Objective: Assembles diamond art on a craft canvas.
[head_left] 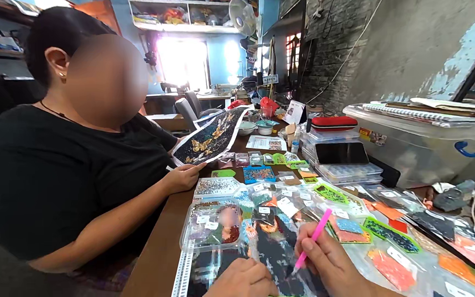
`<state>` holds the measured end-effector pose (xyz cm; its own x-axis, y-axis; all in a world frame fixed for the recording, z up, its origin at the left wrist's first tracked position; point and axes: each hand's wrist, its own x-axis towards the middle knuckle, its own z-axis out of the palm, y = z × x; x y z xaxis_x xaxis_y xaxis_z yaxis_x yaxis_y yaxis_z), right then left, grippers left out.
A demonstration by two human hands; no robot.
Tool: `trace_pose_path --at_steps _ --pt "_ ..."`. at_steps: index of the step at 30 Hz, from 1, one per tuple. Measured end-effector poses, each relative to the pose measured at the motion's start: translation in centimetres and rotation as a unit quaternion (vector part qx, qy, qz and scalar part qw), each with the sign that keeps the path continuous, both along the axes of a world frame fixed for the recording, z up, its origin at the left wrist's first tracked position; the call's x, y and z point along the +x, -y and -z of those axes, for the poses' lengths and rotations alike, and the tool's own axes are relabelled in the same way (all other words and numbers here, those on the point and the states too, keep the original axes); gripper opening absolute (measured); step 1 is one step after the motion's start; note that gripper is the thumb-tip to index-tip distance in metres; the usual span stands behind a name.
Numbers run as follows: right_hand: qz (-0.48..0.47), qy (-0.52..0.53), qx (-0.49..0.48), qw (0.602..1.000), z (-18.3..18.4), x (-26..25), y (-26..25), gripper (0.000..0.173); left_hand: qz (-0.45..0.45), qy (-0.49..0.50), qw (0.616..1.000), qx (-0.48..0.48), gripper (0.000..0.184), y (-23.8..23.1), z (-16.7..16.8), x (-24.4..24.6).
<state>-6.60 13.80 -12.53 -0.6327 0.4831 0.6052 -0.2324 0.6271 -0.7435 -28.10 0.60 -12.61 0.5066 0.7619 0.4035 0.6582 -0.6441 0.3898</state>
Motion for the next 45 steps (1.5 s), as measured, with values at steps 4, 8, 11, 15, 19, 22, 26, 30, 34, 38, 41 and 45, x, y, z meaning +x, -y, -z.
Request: trace_pose_path --at_steps 4,8,11,15,19,22,26,30,34,38,41,45 --pt "-0.069 0.028 0.088 0.993 0.0 0.1 1.5 0.033 -0.002 -0.003 1.0 0.017 0.052 -0.2 0.3 -0.2" --pt "-0.086 0.044 0.126 0.987 0.7 0.1 1.2 0.032 -0.005 -0.004 1.0 0.023 0.051 -0.2 0.4 -0.1" --pt "-0.076 0.04 0.126 0.988 1.0 0.0 0.7 0.032 -0.008 -0.009 1.0 0.024 0.05 -0.3 0.3 0.0" --pt "-0.08 0.045 0.131 0.987 1.1 0.0 0.8 0.032 -0.011 -0.011 0.999 0.027 0.05 -0.3 0.4 0.0" --pt "-0.076 0.04 0.138 0.987 1.2 0.1 0.9 0.032 -0.011 -0.012 1.0 0.02 0.05 -0.2 0.4 0.0" --pt "-0.077 0.047 0.141 0.986 1.1 0.1 1.1 0.033 -0.01 -0.009 1.0 0.021 0.05 -0.2 0.5 0.1" --pt "-0.08 0.054 0.154 0.983 1.1 0.0 1.2 0.032 -0.012 -0.012 1.0 0.017 0.05 -0.2 0.4 0.0" --pt "-0.086 0.05 0.161 0.982 1.2 -0.2 1.0 0.031 -0.013 -0.018 0.999 0.032 0.05 -0.4 0.6 0.0" --pt "-0.086 0.056 0.165 0.981 1.3 -0.2 1.0 0.032 -0.01 -0.014 0.999 0.035 0.05 -0.5 0.7 0.0" --pt "-0.085 0.059 0.168 0.98 1.3 -0.2 1.0 0.032 -0.009 -0.013 0.998 0.056 0.051 -0.6 0.9 -0.1" --pt "-0.084 0.059 0.171 0.98 1.4 -0.3 0.9 0.032 -0.01 -0.014 0.998 0.067 0.051 -0.7 1.1 -0.1" --pt "-0.084 0.057 0.172 0.98 1.4 -0.3 0.9 0.031 -0.011 -0.017 0.997 0.069 0.053 -0.8 1.2 -0.1"
